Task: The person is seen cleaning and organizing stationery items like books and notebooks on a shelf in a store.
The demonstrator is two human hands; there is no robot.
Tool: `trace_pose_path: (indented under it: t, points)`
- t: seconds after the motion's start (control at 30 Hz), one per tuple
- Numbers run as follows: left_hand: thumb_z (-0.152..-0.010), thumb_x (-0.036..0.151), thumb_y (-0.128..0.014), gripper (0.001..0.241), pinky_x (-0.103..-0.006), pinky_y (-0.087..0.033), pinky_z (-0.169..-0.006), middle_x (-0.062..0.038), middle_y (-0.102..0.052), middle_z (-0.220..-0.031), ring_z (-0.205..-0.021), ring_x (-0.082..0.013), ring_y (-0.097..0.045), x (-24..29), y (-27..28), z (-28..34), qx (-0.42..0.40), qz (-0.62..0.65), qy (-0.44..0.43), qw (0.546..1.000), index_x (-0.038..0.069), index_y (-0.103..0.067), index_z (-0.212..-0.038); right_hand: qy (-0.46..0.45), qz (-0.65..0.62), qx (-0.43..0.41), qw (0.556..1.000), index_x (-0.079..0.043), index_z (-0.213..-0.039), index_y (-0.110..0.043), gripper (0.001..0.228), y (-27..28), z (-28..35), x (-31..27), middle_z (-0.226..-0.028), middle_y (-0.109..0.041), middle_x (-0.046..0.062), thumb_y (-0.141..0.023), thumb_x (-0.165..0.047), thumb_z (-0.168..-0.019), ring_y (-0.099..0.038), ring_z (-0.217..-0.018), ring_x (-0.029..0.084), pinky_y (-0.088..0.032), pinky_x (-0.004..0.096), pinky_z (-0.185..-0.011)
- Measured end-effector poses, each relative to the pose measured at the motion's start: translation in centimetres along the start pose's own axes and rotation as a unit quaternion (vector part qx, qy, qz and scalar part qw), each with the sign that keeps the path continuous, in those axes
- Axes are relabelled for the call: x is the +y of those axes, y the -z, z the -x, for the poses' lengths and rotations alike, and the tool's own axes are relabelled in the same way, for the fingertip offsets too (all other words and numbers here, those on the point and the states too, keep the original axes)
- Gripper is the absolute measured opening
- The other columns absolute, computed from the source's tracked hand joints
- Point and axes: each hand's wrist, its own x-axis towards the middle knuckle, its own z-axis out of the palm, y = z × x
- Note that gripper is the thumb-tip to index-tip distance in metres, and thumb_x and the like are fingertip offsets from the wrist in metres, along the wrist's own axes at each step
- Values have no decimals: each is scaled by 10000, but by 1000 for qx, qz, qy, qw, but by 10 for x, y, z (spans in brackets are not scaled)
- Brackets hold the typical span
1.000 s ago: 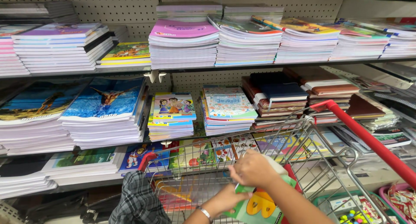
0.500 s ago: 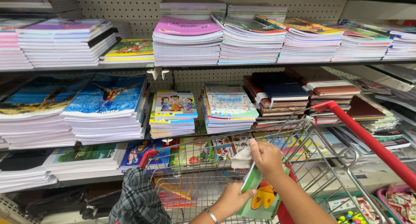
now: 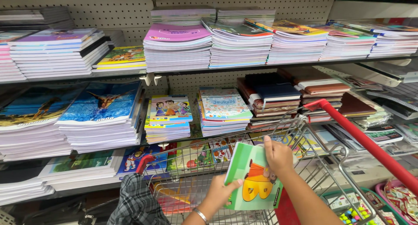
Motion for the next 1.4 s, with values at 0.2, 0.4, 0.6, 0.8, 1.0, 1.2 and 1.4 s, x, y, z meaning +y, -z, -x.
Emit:
trace_pose_path:
  t: [0.2, 0.4, 0.6, 0.8, 1.0, 1.2, 1.4]
  points:
    - [-855, 372, -760, 421, -276, -492, -381, -39, -694, -711, -494, -99, -618, 28, 34, -1, -10, -2, -11, 1000, 17, -749, -1080, -58, 76, -28, 995, -39, -763, -737, 661, 2, 0, 23, -790, -692, 243, -378, -518, -1043, -660, -793, 461, -516, 537, -751]
    - [-836, 348, -786, 395, -267, -460, -381, -27, -709, -736, -510, -91, -611, 43, 61, 6, 12, 39, 3, 999, 14, -761, -1046, -150, 79, -49, 984, -23, -812, -746, 734, -7, -6, 38, -801, -691, 290, -338, -586, -1048, -663, -828, 488, -521, 537, -795]
    - [-833, 332, -785, 330, -286, -485, -401, -49, -735, -750, -546, -106, -671, 51, 75, 11, 81, 114, 2, 990, 47, -764, -998, -311, -110, -74, 941, 69, -927, -679, 673, -43, -4, 120, -851, -677, 283, -505, -553, -1119, -681, -824, 468, -502, 521, -742]
    - [-883, 321, -748, 322, -300, -552, -530, -40, -748, -928, -738, -133, -706, 53, 78, 8, 158, 300, -48, 939, 79, -693, -1088, -146, -139, -567, 799, -219, -1440, -533, 725, -34, 12, 81, -1342, -660, 67, -782, -343, -770, -670, -1217, 222, -527, 355, -1040]
    - [-882, 328, -692, 466, -393, -570, -788, -41, -679, -1220, -1056, -187, -677, 59, 60, -1, 151, 456, -28, 876, 149, -583, -1298, -156, -288, -606, 725, -222, -1449, -560, 678, -10, 19, -58, -1425, -613, -9, -695, -522, -856, -532, -1330, 139, -389, 338, -1117]
    - [-940, 391, -659, 571, -429, -505, -999, -68, -613, -1349, -1210, -225, -602, 41, 46, -38, 100, 450, -58, 886, 110, -499, -1410, -308, -445, -394, 743, -183, -1328, -677, 512, -21, 25, -93, -1018, -699, -33, -631, -486, -918, -562, -827, 85, -445, 276, -664]
    - [-942, 399, -590, 793, -399, -477, -1058, -19, -457, -1534, -1281, -219, -567, 65, 37, -19, 58, 357, -80, 929, 224, -191, -1604, -392, -463, -236, 759, -105, -1091, -688, 365, -25, 2, -53, -845, -659, 27, -607, -431, -948, -578, -627, 128, -474, 285, -557]
